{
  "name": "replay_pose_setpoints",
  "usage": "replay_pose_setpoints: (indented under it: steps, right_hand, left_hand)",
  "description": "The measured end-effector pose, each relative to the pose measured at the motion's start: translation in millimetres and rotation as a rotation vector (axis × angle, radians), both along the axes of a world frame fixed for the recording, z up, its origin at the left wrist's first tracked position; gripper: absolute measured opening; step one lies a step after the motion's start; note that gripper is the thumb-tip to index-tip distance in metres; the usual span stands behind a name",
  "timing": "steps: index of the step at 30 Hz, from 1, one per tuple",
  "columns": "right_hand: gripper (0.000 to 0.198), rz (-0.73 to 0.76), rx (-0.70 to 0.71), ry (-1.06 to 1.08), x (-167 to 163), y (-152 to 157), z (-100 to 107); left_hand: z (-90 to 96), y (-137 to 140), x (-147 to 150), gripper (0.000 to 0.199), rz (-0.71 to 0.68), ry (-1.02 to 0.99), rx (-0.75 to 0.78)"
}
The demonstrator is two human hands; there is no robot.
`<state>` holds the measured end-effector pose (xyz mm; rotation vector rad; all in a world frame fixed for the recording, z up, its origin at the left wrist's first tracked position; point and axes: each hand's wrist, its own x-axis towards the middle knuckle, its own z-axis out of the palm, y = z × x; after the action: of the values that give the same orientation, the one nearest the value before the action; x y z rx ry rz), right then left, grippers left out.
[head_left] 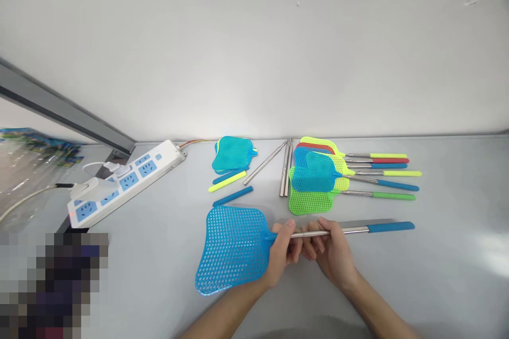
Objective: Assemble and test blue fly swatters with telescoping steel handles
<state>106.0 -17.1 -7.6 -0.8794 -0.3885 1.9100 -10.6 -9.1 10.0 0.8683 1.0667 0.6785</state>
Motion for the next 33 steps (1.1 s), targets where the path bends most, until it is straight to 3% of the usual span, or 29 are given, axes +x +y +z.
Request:
replay_pose_setpoints:
  steps: [9, 18, 33]
  right_hand:
    - [0.043, -0.022, 0.005, -0.059, -3.5, 0.3, 1.0]
    - [0.044, -0.023, 0.012, -0.038, -1.4, 1.5, -1.8]
    - [0.045, -0.032, 0.055, -0.039, 0.0, 3.0, -0.9]
  left_hand:
    - [3.1, -0.7, 1.1, 0.061, -0.024, 0.062, -0.013]
    - [-10.2, -1.7, 3.1, 0.060, 0.004, 0.063, 0.023]
    - [-14.9, -2.0, 5.8, 0.058, 0.030, 0.054, 0.043]
